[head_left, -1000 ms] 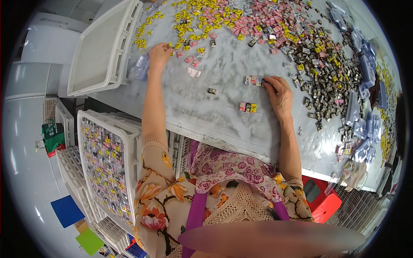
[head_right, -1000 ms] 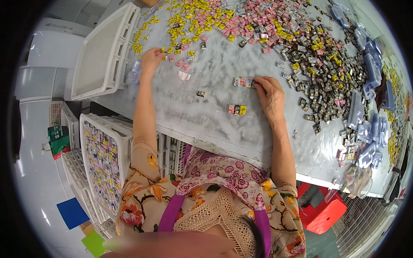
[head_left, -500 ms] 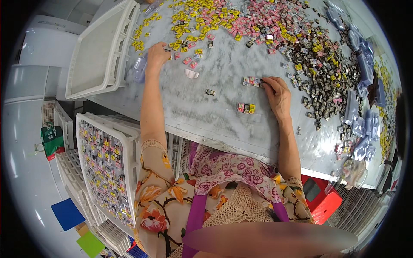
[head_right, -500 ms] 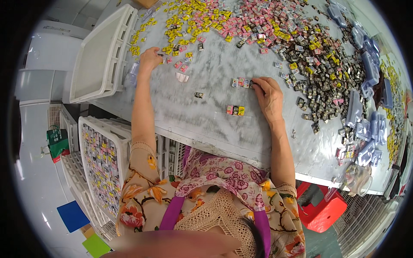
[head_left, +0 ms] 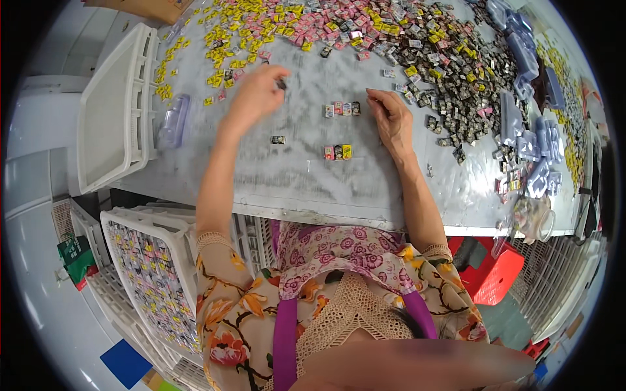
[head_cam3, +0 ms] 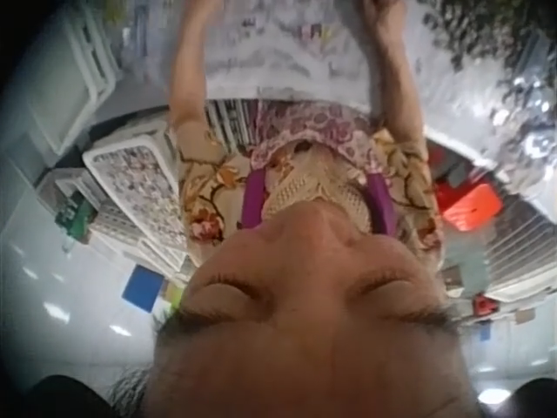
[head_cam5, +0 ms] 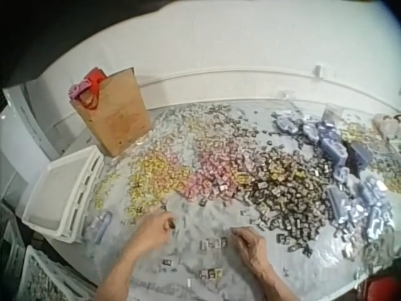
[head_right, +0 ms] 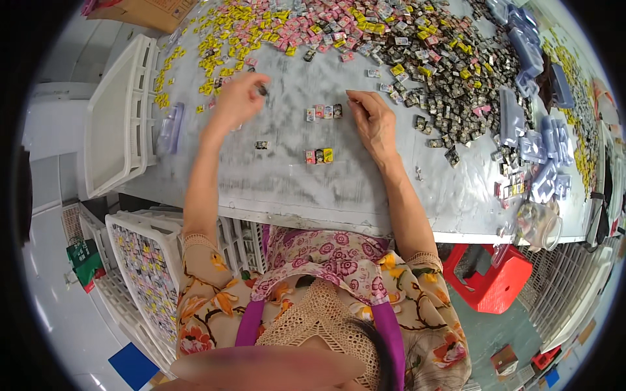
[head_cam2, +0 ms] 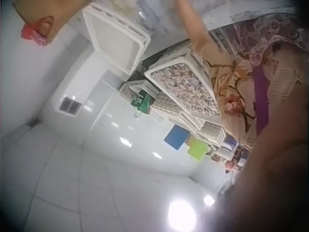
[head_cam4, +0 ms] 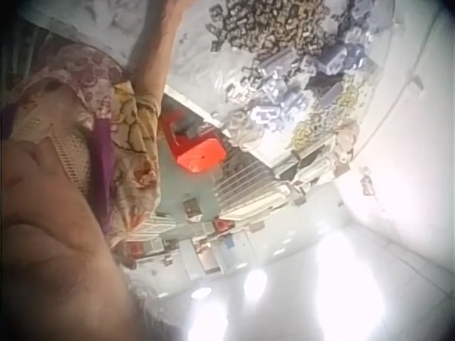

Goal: Sorting and organizing small colorful toy components or keychain charms on a work table.

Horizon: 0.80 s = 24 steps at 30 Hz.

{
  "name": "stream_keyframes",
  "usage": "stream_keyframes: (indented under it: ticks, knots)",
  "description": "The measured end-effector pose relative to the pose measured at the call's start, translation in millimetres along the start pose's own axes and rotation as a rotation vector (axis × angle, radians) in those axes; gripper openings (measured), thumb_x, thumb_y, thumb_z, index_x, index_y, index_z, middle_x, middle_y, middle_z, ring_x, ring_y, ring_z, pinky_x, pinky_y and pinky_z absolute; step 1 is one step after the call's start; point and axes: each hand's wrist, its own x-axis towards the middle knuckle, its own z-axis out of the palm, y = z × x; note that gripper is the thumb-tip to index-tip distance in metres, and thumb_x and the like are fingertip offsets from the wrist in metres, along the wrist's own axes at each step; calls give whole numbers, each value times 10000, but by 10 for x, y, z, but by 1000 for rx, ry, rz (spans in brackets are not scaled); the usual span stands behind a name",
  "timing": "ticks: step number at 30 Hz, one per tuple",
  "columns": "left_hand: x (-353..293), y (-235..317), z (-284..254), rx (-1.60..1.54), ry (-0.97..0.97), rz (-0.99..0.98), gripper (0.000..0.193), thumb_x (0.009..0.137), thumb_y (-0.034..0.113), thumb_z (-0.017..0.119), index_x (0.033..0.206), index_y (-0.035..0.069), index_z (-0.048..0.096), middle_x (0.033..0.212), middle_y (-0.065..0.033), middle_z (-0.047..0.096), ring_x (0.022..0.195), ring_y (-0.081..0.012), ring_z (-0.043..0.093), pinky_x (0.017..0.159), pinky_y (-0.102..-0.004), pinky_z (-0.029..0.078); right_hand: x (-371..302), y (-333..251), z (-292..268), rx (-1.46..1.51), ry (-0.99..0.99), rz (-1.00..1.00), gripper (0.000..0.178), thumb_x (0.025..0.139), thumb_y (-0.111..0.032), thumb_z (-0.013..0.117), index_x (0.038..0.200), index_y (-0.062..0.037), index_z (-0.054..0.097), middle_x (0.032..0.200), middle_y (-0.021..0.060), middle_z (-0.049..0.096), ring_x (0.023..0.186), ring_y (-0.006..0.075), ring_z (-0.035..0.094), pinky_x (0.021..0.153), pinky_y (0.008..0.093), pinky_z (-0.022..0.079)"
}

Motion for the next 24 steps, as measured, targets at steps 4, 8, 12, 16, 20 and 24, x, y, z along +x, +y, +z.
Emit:
stream_keyframes:
  ticks: [4, 8, 12, 16, 20, 24]
  knots:
    - [-116, 367, 336, -46, -141, 87, 393, 758, -19, 631, 1141, 63, 651, 934, -116, 635, 721, -225, 626, 700, -356, 520, -11, 44, -28, 2, -56, 18, 213, 887, -23, 658, 1096, -43, 699, 997, 96, 684, 789, 216, 651, 695, 290, 514]
    - [-182, 410, 422, -27, -177, 46, 402, 761, -56, 617, 1149, 46, 642, 954, -122, 623, 751, -221, 622, 722, -355, 518, 39, 10, -130, 11, -190, -9, 245, 895, -5, 645, 1133, -44, 688, 1044, 92, 668, 879, 194, 650, 762, 280, 515]
    - [-181, 403, 439, -53, -173, 27, 429, 757, -69, 618, 1172, 41, 632, 941, -107, 618, 734, -212, 595, 711, -349, 508, 53, 16, -170, 24, -283, -18, 320, 863, 38, 647, 1169, -51, 674, 1136, 91, 654, 917, 209, 651, 802, 290, 523]
    - [-198, 429, 439, -112, -162, 12, 436, 758, -70, 624, 1180, 41, 629, 942, -91, 618, 707, -195, 568, 693, -335, 500, 46, 60, -168, 11, -297, -30, 366, 848, 46, 659, 1197, -65, 664, 1166, 81, 647, 923, 210, 651, 806, 296, 526]
    - [-231, 485, 451, -165, -137, -5, 442, 760, -80, 626, 1186, 40, 626, 944, -78, 620, 696, -170, 554, 676, -319, 497, 39, 53, -169, 17, -290, -38, 375, 840, 48, 667, 1196, -67, 665, 1173, 79, 644, 927, 208, 650, 808, 293, 527]
    - [-262, 498, 467, -237, -130, -59, 494, 758, -97, 651, 1231, 44, 619, 963, -60, 618, 691, -137, 545, 657, -292, 494, 22, 64, -175, 25, -302, -24, 398, 823, 49, 687, 1203, -69, 661, 1185, 79, 641, 946, 210, 652, 811, 293, 528]
